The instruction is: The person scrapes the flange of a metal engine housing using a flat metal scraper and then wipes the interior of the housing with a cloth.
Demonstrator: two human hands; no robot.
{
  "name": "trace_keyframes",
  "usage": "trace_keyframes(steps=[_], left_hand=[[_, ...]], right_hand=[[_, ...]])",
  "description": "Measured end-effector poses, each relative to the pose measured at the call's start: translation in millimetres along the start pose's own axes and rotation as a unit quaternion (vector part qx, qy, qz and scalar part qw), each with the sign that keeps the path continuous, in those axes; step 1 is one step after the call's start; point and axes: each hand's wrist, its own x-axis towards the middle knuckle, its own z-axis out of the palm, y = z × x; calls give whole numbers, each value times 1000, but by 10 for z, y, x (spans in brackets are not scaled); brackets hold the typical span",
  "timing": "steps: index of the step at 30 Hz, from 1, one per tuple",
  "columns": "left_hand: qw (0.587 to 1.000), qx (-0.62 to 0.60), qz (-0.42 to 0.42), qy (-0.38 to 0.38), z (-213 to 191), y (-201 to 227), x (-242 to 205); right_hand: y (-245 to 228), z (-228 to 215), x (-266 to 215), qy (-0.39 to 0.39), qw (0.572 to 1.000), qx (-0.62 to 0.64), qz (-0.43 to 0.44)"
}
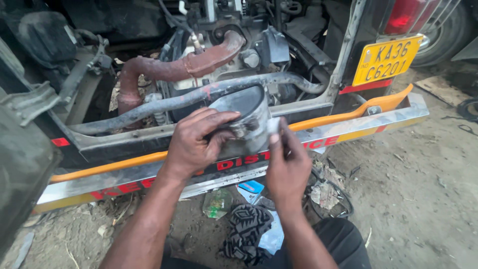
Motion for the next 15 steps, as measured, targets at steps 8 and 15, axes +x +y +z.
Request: trace_keyframes(steps=[8, 15], left_hand=[[1000, -4, -11, 17, -8, 48, -43], [998, -40, -45, -5, -125, -4, -146]], right_hand=[[-187, 10, -97, -9, 982, -151, -111], [-108, -332, 92, 44, 985, 131, 99]])
